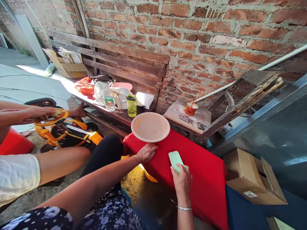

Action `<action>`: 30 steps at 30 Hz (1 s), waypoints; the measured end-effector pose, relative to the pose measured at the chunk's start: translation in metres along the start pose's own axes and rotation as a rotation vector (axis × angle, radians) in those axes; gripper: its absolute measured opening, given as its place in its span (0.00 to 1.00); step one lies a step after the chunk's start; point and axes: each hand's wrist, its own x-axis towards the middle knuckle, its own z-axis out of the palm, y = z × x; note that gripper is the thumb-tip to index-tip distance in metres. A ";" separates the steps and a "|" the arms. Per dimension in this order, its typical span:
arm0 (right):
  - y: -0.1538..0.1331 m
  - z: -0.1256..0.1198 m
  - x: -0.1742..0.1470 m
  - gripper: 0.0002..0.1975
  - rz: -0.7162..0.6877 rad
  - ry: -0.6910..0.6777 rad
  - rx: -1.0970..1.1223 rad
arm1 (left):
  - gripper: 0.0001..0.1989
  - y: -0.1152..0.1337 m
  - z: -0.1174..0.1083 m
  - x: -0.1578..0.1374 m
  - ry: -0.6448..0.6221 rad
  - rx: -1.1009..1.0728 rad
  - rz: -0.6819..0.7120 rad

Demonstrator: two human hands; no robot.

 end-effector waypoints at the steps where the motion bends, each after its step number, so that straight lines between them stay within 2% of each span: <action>1: 0.016 -0.010 0.001 0.32 0.076 0.010 -0.031 | 0.18 0.001 -0.001 0.000 -0.010 0.004 -0.007; 5: 0.071 -0.052 0.000 0.32 0.397 0.057 -0.198 | 0.18 0.002 -0.002 0.001 -0.021 0.008 -0.017; 7: 0.086 -0.067 -0.001 0.30 0.515 0.094 -0.253 | 0.17 0.002 -0.002 0.001 -0.023 0.009 -0.018; 9: 0.086 -0.072 0.000 0.31 0.555 0.125 -0.216 | 0.17 0.002 -0.002 0.002 -0.027 0.013 -0.021; 12: 0.061 -0.057 0.002 0.35 0.460 0.117 -0.047 | 0.18 0.002 -0.003 0.001 -0.029 0.013 -0.021; 16: 0.000 -0.013 -0.004 0.35 0.102 0.021 0.184 | 0.19 0.002 -0.004 0.001 -0.022 0.007 -0.010; 18: -0.025 0.003 -0.009 0.34 -0.053 -0.036 0.209 | 0.19 0.002 -0.004 0.001 -0.017 0.005 -0.009; 20: -0.035 0.010 -0.010 0.32 -0.126 -0.061 0.152 | 0.20 0.002 -0.003 0.001 -0.013 0.002 -0.010; 23: -0.018 0.002 -0.007 0.34 -0.085 -0.031 0.033 | 0.20 0.002 -0.003 0.001 -0.017 0.003 -0.007; 27: 0.028 -0.026 0.000 0.39 0.142 0.060 -0.063 | 0.19 0.002 -0.002 0.002 -0.041 0.022 -0.002; 30: 0.042 -0.038 0.006 0.38 0.287 0.094 -0.042 | 0.18 0.001 -0.001 0.002 -0.055 0.038 0.002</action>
